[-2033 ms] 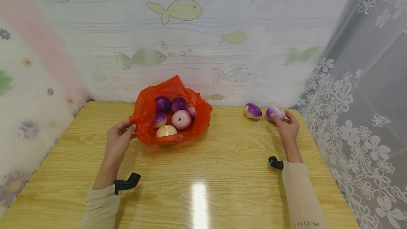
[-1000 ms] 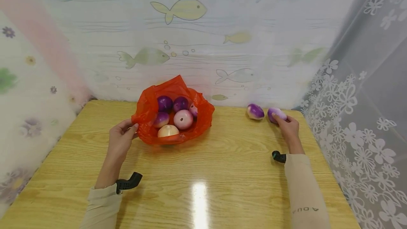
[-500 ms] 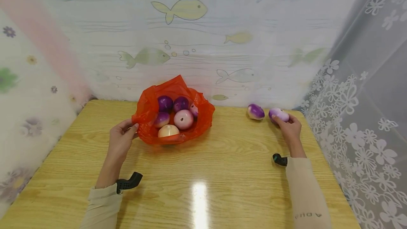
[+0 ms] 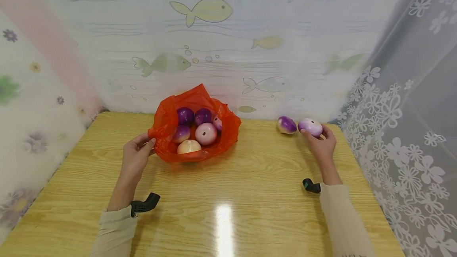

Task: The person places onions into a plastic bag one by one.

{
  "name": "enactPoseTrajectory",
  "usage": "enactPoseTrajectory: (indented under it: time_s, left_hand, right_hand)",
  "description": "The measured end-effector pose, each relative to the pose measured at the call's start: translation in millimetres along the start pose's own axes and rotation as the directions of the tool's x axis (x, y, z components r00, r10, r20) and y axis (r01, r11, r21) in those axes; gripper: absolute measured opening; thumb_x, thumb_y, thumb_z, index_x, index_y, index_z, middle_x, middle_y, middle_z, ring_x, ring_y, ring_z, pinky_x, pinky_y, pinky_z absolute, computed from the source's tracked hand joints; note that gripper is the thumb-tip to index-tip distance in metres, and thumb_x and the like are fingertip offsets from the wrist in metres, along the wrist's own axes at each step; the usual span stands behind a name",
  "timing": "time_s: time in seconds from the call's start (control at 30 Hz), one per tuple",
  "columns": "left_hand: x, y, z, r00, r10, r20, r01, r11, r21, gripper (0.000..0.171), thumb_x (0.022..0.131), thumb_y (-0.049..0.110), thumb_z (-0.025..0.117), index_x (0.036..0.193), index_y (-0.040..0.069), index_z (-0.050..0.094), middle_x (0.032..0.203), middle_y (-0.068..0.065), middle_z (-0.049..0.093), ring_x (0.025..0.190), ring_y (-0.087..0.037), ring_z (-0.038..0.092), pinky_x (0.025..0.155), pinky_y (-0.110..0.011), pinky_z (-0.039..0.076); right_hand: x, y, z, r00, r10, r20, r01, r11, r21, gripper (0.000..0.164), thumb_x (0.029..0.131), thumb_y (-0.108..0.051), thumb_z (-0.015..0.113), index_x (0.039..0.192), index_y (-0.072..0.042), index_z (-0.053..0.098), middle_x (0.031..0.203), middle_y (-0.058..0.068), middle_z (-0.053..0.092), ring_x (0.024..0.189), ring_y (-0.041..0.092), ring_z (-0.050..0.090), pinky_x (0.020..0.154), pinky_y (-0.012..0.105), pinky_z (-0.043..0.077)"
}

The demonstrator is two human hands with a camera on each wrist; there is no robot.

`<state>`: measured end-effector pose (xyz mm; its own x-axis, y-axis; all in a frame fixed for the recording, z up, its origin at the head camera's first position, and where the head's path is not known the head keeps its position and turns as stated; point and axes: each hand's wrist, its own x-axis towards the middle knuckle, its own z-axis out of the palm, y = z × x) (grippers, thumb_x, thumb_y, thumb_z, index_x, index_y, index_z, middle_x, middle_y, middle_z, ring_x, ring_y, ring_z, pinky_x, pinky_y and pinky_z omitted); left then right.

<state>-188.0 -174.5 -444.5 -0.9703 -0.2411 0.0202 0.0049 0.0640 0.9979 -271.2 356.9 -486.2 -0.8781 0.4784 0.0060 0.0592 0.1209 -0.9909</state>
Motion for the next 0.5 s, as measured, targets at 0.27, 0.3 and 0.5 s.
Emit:
enactPoseTrajectory:
  time_s: [0.27,0.3,0.5]
  left_hand:
    - [0.4,-0.3,1.1,1.000,0.001,-0.002,-0.001,1.000,0.003,0.030,0.104,0.004,0.054,0.129,-0.010,0.060,0.119,-0.018,0.060,0.087,0.000,0.067,0.077,-0.016,0.058]
    - [0.5,-0.4,1.2,1.000,0.000,-0.003,0.000,1.000,0.004,0.030,0.104,0.004,0.054,0.129,-0.009,0.060,0.119,-0.019,0.060,0.087,0.000,0.067,0.077,-0.016,0.058]
    - [1.0,-0.8,1.8,1.000,0.010,-0.002,-0.010,1.000,0.002,0.030,0.104,0.003,0.054,0.129,-0.010,0.060,0.119,-0.019,0.060,0.086,-0.001,0.067,0.076,-0.016,0.058]
  right_hand:
    - [-23,-11,14,0.996,-0.082,0.045,0.076,0.988,0.136,0.072,0.083,-0.005,0.082,0.146,-0.004,0.048,0.123,-0.006,0.050,0.102,0.006,0.059,0.079,0.007,0.051]
    - [-27,-13,16,0.994,-0.090,0.057,0.082,0.988,0.135,0.072,0.084,-0.005,0.082,0.147,-0.004,0.048,0.124,-0.006,0.050,0.103,0.005,0.059,0.080,0.007,0.051]
    - [-51,-24,25,0.978,-0.153,0.144,0.124,0.974,0.192,0.068,0.084,0.002,0.079,0.144,-0.004,0.049,0.128,-0.004,0.050,0.111,0.008,0.060,0.082,0.011,0.055]
